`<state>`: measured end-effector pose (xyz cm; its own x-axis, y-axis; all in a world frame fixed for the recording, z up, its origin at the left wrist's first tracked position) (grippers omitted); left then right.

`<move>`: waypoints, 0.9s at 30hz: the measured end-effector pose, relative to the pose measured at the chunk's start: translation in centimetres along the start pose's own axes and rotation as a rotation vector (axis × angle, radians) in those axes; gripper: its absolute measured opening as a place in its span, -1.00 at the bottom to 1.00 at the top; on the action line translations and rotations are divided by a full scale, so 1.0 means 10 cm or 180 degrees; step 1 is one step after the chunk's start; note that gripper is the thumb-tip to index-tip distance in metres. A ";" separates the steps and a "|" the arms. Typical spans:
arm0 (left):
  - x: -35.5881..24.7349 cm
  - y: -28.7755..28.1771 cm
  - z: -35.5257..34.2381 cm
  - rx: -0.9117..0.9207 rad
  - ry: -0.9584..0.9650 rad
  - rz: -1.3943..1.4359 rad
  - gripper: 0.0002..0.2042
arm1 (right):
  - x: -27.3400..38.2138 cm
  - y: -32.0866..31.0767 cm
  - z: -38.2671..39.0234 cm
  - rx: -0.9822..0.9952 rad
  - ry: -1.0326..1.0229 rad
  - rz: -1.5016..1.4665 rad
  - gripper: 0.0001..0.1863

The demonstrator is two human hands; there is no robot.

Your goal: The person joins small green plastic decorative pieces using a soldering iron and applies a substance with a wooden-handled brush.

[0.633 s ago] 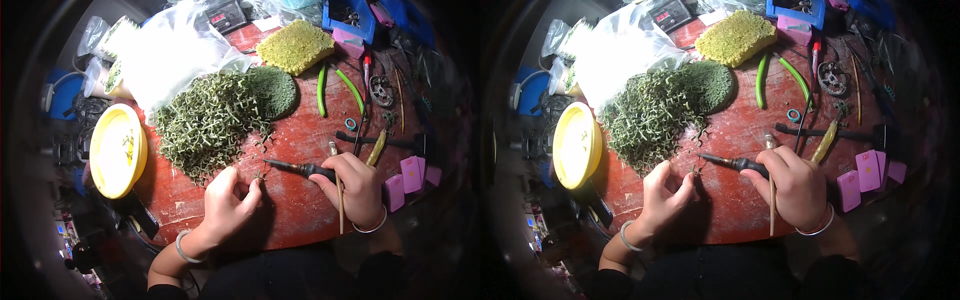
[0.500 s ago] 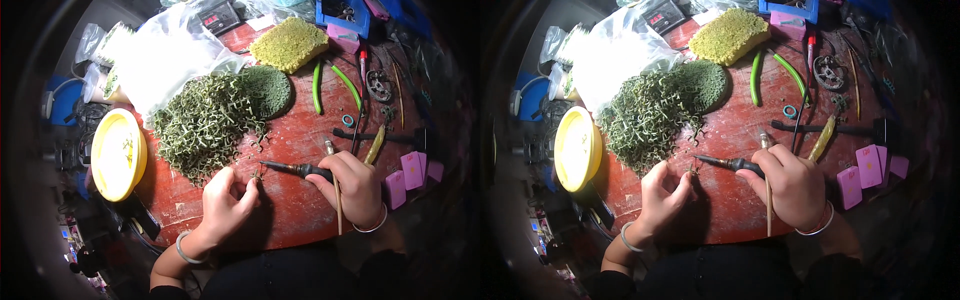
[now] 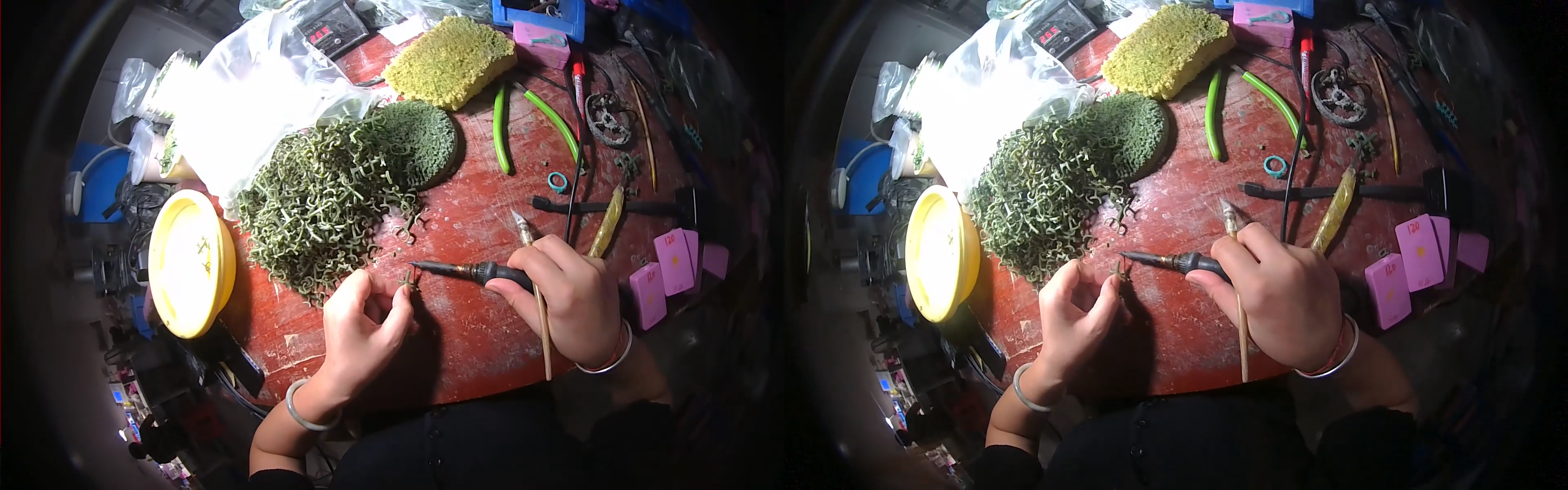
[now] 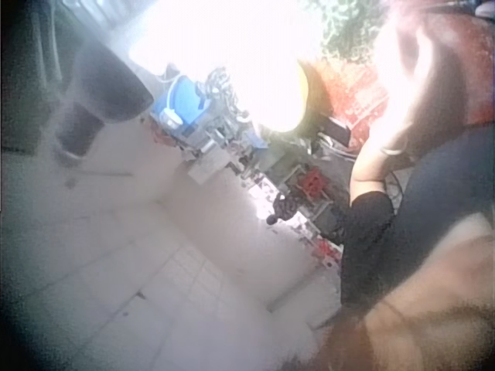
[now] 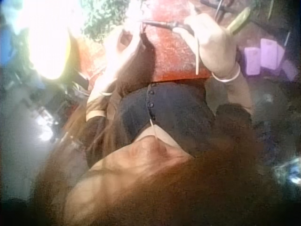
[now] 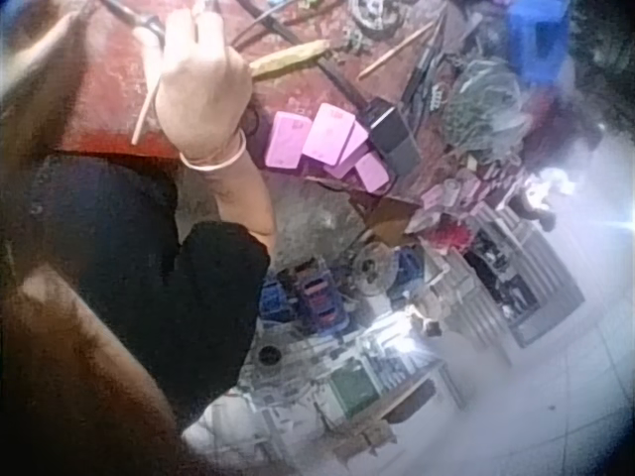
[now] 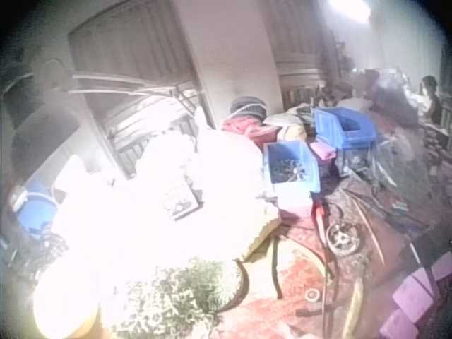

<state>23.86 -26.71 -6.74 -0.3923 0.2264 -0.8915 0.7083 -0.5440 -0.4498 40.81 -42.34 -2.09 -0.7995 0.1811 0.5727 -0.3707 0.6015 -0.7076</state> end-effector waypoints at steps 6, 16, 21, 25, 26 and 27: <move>0.00 -0.02 -0.01 -0.0027 0.0138 -0.0202 -0.80 | 0.00 0.01 0.00 0.0010 -0.0030 0.0027 -0.72; -0.03 -0.02 -0.01 -0.0082 0.0308 -0.0405 -0.79 | 0.00 0.00 0.00 0.0020 -0.0033 0.0058 -0.72; 0.00 -0.01 -0.01 -0.0123 0.0139 -0.0210 -0.79 | 0.00 0.01 0.01 0.0021 -0.0007 0.0039 -0.73; 0.01 -0.01 0.00 -0.0120 0.0224 -0.0346 -0.79 | 0.00 0.01 0.01 0.0012 0.0002 0.0003 -0.73; 0.01 -0.01 0.00 -0.0133 0.0239 -0.0341 -0.80 | -0.01 0.01 0.01 0.0015 0.0005 -0.0002 -0.73; 0.01 -0.02 0.00 -0.0144 0.0256 -0.0335 -0.80 | -0.01 0.00 0.01 0.0018 0.0008 -0.0007 -0.73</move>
<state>23.71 -26.61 -6.76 -0.4189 0.3452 -0.8399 0.6922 -0.4772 -0.5414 40.77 -42.43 -2.21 -0.7975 0.1818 0.5753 -0.3750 0.5975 -0.7088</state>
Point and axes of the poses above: each hand's wrist, its own z-axis away from the middle knuckle, its own y-axis out of the palm, x = y × z, the point moved 8 cm from there along -z, towards the middle knuckle, and after that the axes turned 11 degrees about -x, right-handed, at the moved point
